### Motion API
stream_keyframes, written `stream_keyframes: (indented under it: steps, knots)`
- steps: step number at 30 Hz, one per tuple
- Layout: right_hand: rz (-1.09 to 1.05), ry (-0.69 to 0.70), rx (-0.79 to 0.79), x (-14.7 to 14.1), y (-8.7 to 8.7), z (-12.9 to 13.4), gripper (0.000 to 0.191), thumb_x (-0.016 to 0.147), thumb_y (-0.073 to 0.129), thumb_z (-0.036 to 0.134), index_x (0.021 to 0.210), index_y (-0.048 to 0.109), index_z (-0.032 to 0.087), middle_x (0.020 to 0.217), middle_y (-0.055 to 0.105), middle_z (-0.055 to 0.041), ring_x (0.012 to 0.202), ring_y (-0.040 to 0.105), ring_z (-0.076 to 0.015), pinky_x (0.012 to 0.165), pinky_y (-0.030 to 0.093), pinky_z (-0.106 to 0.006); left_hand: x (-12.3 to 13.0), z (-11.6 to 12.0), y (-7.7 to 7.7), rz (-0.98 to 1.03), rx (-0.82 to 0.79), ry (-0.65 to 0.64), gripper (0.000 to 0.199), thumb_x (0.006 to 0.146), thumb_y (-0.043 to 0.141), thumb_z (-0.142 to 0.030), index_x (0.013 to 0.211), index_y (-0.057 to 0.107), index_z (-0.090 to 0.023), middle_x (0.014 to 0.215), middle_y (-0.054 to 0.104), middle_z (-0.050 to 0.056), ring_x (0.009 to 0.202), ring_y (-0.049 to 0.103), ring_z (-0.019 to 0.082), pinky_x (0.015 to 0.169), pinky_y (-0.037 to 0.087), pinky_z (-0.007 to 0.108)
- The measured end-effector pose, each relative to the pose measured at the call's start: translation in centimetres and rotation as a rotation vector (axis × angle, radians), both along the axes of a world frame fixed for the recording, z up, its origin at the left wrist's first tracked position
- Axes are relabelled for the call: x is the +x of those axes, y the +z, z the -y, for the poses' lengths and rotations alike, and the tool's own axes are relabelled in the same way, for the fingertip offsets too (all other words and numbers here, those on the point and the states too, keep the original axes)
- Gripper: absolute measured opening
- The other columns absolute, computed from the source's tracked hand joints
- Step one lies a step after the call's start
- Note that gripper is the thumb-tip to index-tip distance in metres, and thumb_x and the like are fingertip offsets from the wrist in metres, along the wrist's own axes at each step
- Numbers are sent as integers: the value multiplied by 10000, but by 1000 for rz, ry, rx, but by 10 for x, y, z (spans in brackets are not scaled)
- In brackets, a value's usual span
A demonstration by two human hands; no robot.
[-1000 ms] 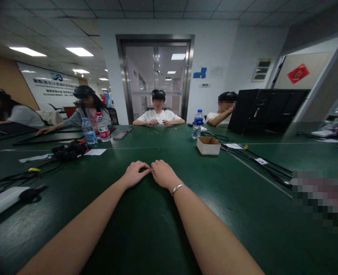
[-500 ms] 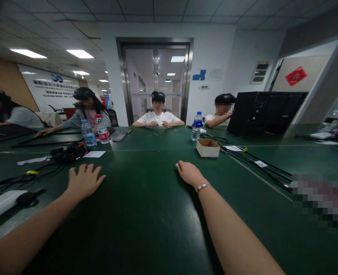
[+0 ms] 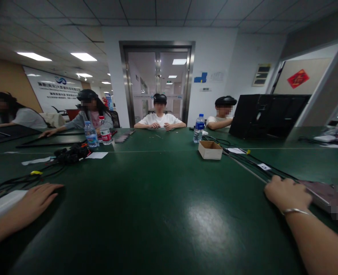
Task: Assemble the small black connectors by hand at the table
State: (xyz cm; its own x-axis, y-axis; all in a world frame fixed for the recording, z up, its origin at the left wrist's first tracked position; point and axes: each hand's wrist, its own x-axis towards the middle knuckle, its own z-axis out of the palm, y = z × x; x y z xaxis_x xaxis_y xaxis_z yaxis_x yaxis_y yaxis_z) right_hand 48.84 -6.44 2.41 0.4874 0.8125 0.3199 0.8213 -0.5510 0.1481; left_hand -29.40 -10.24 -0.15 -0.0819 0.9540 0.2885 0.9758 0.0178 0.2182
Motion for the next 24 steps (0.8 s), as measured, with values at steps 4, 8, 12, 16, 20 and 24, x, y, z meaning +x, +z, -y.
stream_keyframes:
  steps: [4,8,12,16,20,24]
  knots:
    - [-194,-118,31,12,-2,5,547,872,218,415,905,723,206,1156,508,-347,1030,508,-425,597,263,-420,6,-8,-7,25,11,-112,400,798,364,-435,1042,623,-251,1130,673,59,1078,589,270,991,401,427]
    - [-180,-103,72,13,-3,3,545,860,232,432,869,725,199,1154,496,-350,1087,459,-452,613,227,-412,9,-13,-10,8,4,-125,403,805,390,-423,1073,630,-241,1136,661,91,1101,570,292,1004,381,451]
    - [-114,-32,41,16,-2,2,401,817,348,386,840,712,220,1118,529,-314,1082,466,-428,634,213,-398,14,-20,-7,-43,-15,-55,411,812,389,-419,1080,633,-226,1148,639,129,1130,541,329,986,366,515]
    - [-71,-17,35,10,3,6,326,809,395,392,835,691,258,1066,552,-274,1037,489,-397,649,225,-401,30,-29,2,-51,-50,22,374,814,352,-358,1013,635,-217,1090,643,139,1102,555,323,938,401,506]
    - [58,96,77,-19,14,10,373,860,373,399,1030,648,213,1046,540,-257,1001,488,-389,687,275,-434,60,-39,9,-25,-39,-10,316,799,369,-328,919,633,-201,1007,650,120,1031,585,288,916,425,454]
    - [219,340,154,-78,19,-4,385,885,405,330,1208,557,186,1081,520,-212,984,478,-351,755,338,-435,109,-56,10,138,12,-129,285,800,420,-350,904,634,-192,991,647,101,988,590,264,913,433,434]
